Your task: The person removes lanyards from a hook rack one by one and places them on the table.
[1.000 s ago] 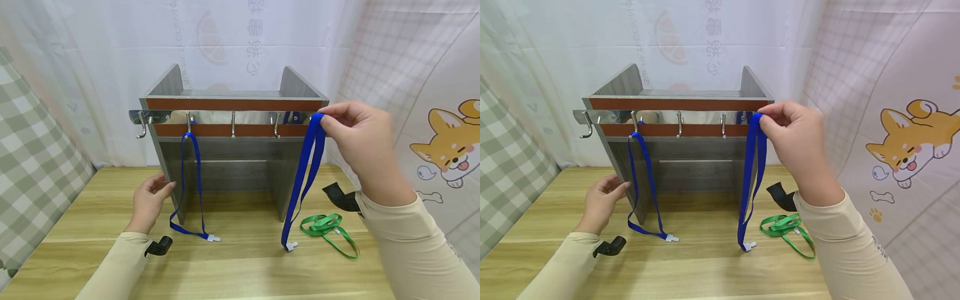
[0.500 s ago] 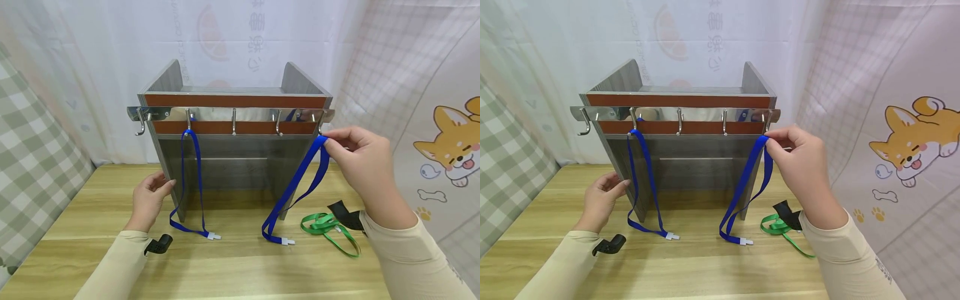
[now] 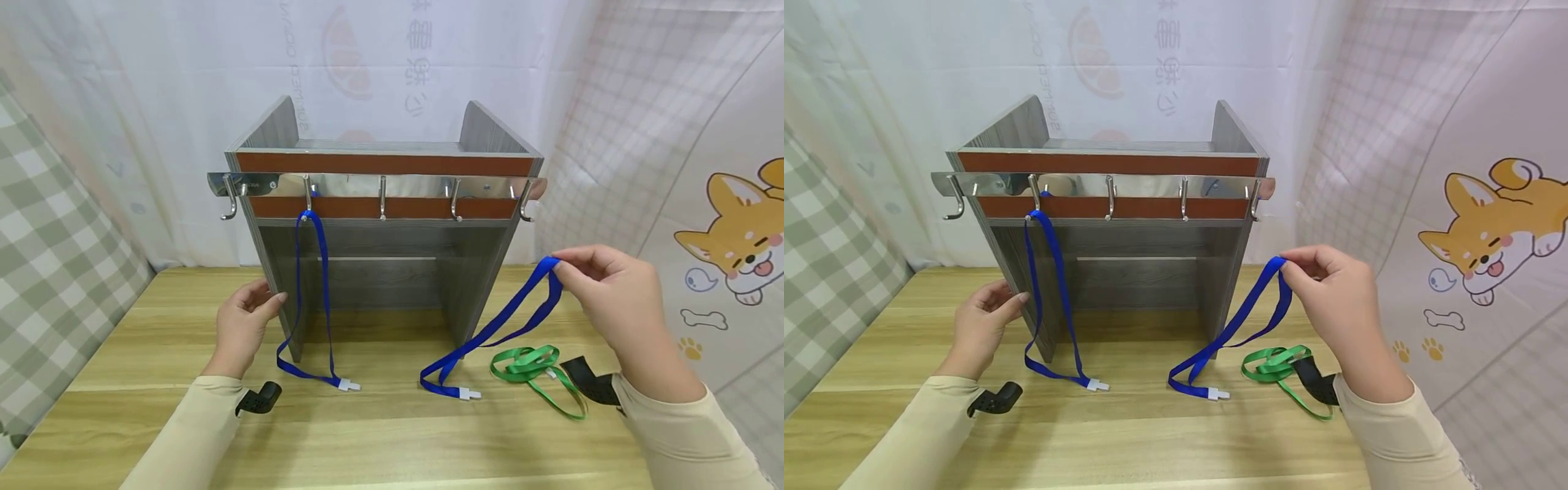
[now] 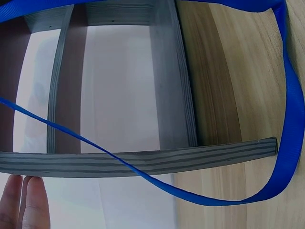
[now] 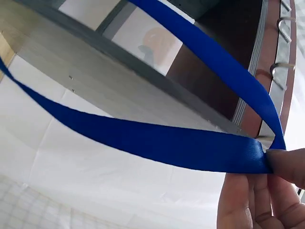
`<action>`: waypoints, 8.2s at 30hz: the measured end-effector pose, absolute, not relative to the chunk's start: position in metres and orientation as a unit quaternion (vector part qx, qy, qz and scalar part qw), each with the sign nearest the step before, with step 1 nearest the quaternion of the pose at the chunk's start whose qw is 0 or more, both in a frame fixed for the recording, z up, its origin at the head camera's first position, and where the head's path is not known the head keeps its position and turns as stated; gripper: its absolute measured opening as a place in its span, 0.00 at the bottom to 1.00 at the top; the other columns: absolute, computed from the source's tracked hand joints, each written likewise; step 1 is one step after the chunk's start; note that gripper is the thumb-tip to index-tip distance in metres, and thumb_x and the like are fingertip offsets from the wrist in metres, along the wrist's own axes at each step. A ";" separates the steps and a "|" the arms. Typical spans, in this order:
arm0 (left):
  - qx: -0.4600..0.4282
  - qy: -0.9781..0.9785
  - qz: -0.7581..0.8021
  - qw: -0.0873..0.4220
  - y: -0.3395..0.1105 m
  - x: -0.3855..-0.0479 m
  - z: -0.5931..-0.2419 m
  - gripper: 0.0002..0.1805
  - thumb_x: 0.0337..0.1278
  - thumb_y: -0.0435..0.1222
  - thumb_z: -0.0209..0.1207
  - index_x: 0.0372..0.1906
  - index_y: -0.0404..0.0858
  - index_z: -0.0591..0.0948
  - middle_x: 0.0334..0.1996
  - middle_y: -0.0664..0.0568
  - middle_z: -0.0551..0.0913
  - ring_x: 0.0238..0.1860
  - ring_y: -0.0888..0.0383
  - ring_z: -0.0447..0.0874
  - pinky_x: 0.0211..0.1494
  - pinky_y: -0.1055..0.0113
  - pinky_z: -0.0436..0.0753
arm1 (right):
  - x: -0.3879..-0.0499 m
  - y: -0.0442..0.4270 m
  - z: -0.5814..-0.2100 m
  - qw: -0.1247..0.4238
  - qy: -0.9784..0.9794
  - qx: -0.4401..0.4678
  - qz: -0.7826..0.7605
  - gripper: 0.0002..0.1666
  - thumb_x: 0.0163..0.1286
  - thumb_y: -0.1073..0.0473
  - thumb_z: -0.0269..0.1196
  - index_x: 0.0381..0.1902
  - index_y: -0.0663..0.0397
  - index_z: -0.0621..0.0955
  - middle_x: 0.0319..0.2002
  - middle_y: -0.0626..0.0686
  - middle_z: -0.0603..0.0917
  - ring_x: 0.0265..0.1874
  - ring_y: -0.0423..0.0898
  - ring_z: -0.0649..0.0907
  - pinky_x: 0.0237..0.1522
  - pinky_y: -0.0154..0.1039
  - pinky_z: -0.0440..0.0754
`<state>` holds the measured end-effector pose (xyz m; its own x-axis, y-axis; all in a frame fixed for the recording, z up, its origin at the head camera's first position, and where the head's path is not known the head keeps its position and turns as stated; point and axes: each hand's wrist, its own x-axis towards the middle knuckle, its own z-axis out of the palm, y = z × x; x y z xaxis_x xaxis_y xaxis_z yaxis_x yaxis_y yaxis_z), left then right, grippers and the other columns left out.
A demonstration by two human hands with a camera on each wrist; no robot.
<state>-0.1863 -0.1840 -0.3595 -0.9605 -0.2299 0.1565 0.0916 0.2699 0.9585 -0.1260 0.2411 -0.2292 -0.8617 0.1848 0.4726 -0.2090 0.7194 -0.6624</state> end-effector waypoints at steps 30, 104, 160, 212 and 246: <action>0.039 -0.772 -0.621 0.131 -0.183 -0.186 -0.358 0.25 0.62 0.36 0.62 0.62 0.32 0.73 0.56 0.38 0.78 0.42 0.75 0.77 0.45 0.80 0.80 | -0.154 0.173 -0.313 0.014 -0.919 0.088 0.384 0.06 0.65 0.65 0.63 0.38 0.56 0.86 0.33 0.50 0.87 0.32 0.43 0.82 0.34 0.38 0.81; 0.042 -0.775 -0.614 0.140 -0.184 -0.187 -0.362 0.23 0.61 0.38 0.63 0.59 0.33 0.76 0.52 0.43 0.80 0.40 0.74 0.79 0.44 0.80 0.80 | -0.157 0.234 -0.364 0.000 -0.900 0.013 0.437 0.15 0.69 0.61 0.61 0.48 0.67 0.81 0.39 0.56 0.87 0.38 0.51 0.85 0.36 0.40 0.85; 0.042 -0.772 -0.624 0.113 -0.185 -0.186 -0.356 0.26 0.62 0.37 0.62 0.62 0.31 0.72 0.57 0.37 0.77 0.40 0.77 0.78 0.45 0.80 0.80 | -0.175 0.031 -0.239 0.164 -0.814 0.269 0.487 0.20 0.65 0.60 0.66 0.55 0.58 0.79 0.42 0.51 0.84 0.40 0.43 0.84 0.43 0.36 0.84; 0.045 -0.777 -0.619 0.105 -0.185 -0.185 -0.355 0.26 0.63 0.39 0.61 0.63 0.32 0.72 0.58 0.39 0.77 0.42 0.76 0.76 0.45 0.82 0.79 | -0.158 0.061 -0.169 0.242 -0.809 0.248 0.475 0.05 0.67 0.65 0.61 0.37 0.59 0.84 0.27 0.51 0.85 0.23 0.44 0.77 0.24 0.35 0.72; 0.044 -0.776 -0.621 0.098 -0.187 -0.185 -0.356 0.27 0.63 0.39 0.62 0.64 0.34 0.72 0.59 0.41 0.77 0.46 0.72 0.76 0.47 0.82 0.78 | -0.171 0.066 -0.253 0.122 -0.856 0.202 0.461 0.04 0.66 0.65 0.62 0.37 0.57 0.84 0.31 0.49 0.86 0.30 0.43 0.81 0.32 0.37 0.80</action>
<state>-0.1852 -0.1868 -0.3564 -0.9768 -0.1903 0.0979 0.0537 0.2251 0.9729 -0.1709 0.0657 -0.2530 -0.8883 -0.2330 0.3958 -0.4587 0.4939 -0.7387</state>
